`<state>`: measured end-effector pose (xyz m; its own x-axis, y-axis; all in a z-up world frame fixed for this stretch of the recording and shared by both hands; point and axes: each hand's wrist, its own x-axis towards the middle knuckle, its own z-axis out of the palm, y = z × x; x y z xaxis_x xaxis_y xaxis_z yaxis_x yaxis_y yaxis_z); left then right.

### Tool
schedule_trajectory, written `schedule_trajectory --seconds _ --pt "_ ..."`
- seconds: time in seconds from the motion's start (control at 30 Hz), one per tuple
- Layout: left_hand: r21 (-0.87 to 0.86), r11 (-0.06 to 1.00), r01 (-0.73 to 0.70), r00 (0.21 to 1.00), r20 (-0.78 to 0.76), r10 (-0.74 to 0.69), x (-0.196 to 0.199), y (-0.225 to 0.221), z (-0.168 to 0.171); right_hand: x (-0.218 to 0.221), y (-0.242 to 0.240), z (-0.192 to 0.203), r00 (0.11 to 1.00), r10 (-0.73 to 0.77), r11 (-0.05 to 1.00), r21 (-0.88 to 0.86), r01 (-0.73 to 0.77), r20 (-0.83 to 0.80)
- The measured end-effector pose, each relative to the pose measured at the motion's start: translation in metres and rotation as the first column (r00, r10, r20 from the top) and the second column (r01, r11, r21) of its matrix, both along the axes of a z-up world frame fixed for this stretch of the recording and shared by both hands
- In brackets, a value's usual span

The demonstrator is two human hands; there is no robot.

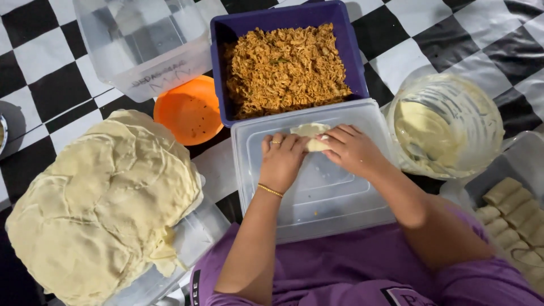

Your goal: Preparing rolled food items by placing filling on wrappers and rolling them up manually.

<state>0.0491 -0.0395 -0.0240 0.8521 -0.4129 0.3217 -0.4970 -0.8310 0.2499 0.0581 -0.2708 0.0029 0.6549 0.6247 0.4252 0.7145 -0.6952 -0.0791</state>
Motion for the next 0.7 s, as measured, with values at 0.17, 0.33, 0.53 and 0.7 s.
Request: schedule_trajectory --seconds 0.17,0.33,0.53,0.7 --pt "0.044 0.999 0.029 0.999 -0.044 -0.027 -0.03 0.0 0.019 -0.029 -0.007 0.003 1.0 0.025 0.999 0.045 -0.024 -0.01" --pt "0.014 1.0 0.002 0.983 -0.182 0.0 -0.028 0.002 0.003 -0.032 -0.017 -0.013 0.989 -0.031 0.996 0.073 0.042 -0.146" --pt "-0.078 0.981 -0.179 0.983 -0.058 0.175 -0.007 0.0 -0.002 -0.014 -0.005 -0.003 0.976 -0.207 0.968 0.132 0.214 -0.067" --pt "-0.057 0.997 0.042 0.992 -0.117 -0.049 -0.005 0.003 -0.01 -0.021 -0.002 0.024 0.98 -0.174 0.985 -0.022 0.173 -0.096"
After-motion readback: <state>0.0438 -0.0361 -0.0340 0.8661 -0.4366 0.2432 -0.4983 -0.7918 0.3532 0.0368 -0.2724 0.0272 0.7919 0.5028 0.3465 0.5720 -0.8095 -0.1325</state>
